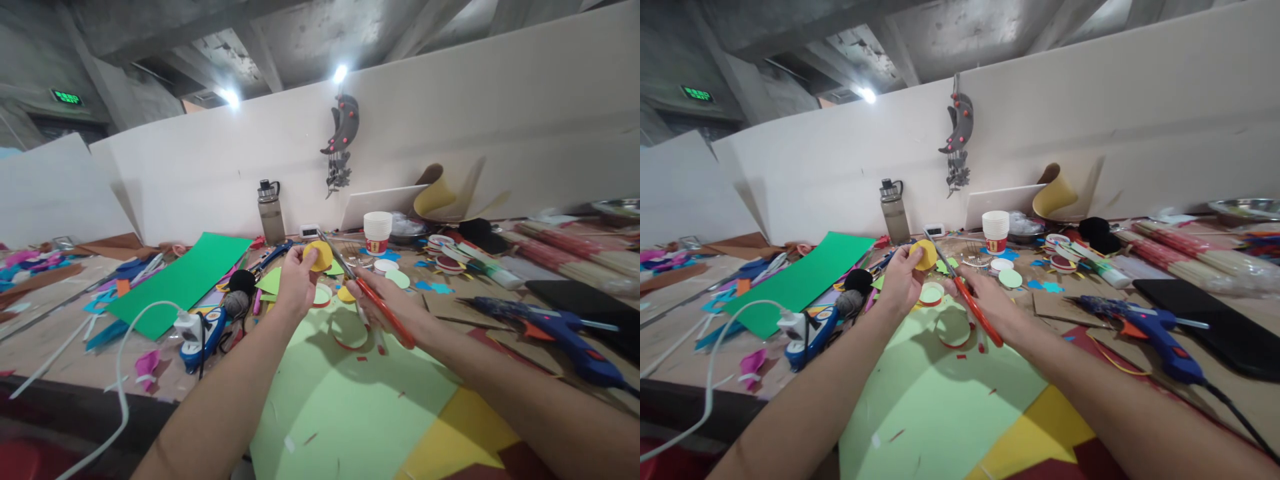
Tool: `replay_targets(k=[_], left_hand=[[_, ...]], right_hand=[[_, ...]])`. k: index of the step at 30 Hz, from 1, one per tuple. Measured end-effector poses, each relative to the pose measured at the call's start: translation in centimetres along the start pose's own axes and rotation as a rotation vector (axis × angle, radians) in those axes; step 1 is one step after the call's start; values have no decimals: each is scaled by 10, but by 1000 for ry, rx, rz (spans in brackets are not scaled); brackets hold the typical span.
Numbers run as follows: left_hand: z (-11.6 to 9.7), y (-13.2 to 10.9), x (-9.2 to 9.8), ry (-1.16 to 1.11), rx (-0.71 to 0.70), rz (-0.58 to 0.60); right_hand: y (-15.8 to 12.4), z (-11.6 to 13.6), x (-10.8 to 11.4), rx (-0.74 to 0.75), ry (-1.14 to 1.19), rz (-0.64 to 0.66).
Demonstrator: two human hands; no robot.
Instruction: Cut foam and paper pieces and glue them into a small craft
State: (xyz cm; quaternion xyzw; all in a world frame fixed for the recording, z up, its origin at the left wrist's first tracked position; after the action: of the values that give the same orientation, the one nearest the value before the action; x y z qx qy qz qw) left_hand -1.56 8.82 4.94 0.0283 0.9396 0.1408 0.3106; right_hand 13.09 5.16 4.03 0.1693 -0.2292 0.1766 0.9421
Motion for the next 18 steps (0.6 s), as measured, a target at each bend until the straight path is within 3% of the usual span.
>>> replay_targets(k=[18], left_hand=[[-5,1,0,63,13,26]], right_hand=[[-1,1,-4,-12,28,54]])
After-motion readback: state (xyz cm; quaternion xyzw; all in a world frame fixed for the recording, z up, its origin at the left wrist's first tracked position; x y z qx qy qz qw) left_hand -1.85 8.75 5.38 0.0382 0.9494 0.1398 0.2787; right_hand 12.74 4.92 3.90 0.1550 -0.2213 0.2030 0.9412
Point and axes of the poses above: each hand's wrist, its own y-axis towards the middle knuckle, its own x-axis out of the back of the hand, z = x × y, the point moved 10 cm from there along y, towards the middle knuckle, and after that the axes turned 7 degrees about z, right-handed, at the moved point
